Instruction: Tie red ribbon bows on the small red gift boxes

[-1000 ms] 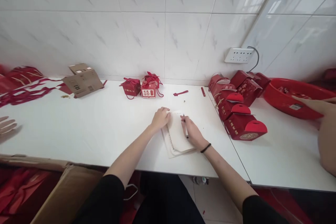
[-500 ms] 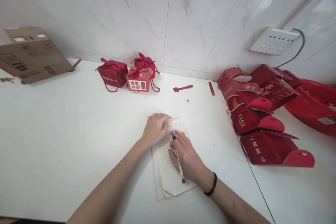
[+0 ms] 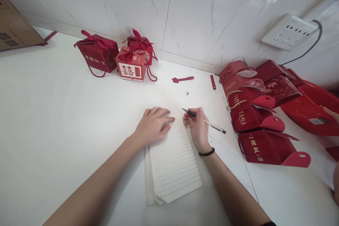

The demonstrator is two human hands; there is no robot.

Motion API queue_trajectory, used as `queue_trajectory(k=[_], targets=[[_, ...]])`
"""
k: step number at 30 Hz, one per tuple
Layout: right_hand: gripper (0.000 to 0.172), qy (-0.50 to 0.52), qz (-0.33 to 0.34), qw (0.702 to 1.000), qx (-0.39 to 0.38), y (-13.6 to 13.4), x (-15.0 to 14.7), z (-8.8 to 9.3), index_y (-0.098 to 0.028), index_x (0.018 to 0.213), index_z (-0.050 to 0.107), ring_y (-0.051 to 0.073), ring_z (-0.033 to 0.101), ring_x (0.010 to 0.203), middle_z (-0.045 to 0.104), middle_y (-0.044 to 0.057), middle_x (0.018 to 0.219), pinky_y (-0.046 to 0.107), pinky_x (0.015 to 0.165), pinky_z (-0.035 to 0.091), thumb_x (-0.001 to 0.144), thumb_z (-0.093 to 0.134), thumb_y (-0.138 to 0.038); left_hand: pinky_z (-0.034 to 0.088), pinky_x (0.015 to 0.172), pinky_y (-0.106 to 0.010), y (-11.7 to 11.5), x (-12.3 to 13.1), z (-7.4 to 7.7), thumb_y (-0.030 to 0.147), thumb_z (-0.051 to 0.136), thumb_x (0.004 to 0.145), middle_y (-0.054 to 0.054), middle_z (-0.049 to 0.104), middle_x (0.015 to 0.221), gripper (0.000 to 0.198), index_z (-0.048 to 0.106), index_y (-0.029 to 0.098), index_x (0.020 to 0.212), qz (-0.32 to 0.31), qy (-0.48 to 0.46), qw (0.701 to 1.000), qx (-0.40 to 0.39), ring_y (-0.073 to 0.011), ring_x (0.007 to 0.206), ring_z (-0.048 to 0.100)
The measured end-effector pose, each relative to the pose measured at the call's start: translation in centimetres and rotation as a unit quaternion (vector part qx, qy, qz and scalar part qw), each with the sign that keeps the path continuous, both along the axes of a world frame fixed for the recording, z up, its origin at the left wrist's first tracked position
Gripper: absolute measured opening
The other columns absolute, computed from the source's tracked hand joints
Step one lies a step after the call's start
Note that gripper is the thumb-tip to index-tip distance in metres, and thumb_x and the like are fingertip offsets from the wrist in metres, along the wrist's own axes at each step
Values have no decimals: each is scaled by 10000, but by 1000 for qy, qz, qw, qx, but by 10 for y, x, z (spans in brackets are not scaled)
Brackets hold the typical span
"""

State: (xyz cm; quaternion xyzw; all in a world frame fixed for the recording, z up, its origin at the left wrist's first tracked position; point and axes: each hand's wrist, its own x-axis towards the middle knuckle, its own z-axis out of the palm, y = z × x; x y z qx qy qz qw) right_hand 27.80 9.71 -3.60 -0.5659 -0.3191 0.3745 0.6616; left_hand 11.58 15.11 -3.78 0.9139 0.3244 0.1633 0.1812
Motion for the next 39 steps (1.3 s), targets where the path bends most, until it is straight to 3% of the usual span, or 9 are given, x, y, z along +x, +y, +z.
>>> queue_trajectory(k=[3,7,12,16,21,28,39], targets=[[303,-65,-21,997,-46,10,0,-1,-189,658,436,79,413,445,472,-59,525,202,419,329,744,631,-405,328,906,-401,-2,1,1,293,482,848,-12,567,1174,222,638,272,1003,17,-5,1000,0,-218,1092,458],[267,-147,-28,987,-66,6,-3,-1,-186,668,461,81,416,476,483,-60,545,212,459,339,730,650,-364,326,897,-394,-4,4,-1,423,532,834,-21,571,1158,245,614,237,970,25,-4,1000,2,-219,1085,459],[351,-157,-21,985,-71,3,-4,2,-193,578,381,80,400,446,459,-66,483,217,464,343,758,623,-372,315,921,-402,-6,5,-3,356,498,866,-18,537,1227,220,591,261,1042,10,13,1000,21,-231,1139,423],[358,-201,-47,975,-80,4,-4,6,-192,523,355,82,405,442,447,-61,451,213,466,349,776,573,-323,296,953,-411,-8,4,-3,249,390,919,5,516,1265,272,580,317,1102,-38,0,997,60,-234,1215,375],[367,-243,3,965,-102,4,-5,4,-193,500,338,78,363,438,380,-69,433,207,448,316,766,555,-322,287,956,-411,-6,3,-5,233,374,922,13,579,1175,300,608,341,1074,-86,0,994,63,-211,1166,423],[364,-298,36,948,-103,4,-6,-1,-191,494,298,72,268,453,292,-72,458,205,427,247,750,533,-299,286,968,-421,-8,2,-3,255,369,930,28,590,1148,290,637,322,1016,-79,-7,995,53,-214,1179,416],[330,-325,34,940,-101,2,-5,-2,-191,504,290,73,274,459,288,-70,470,202,432,247,736,514,-257,281,979,-430,-8,3,-4,253,382,925,28,588,1152,283,642,324,1013,-76,-1,996,43,-217,1186,412]])
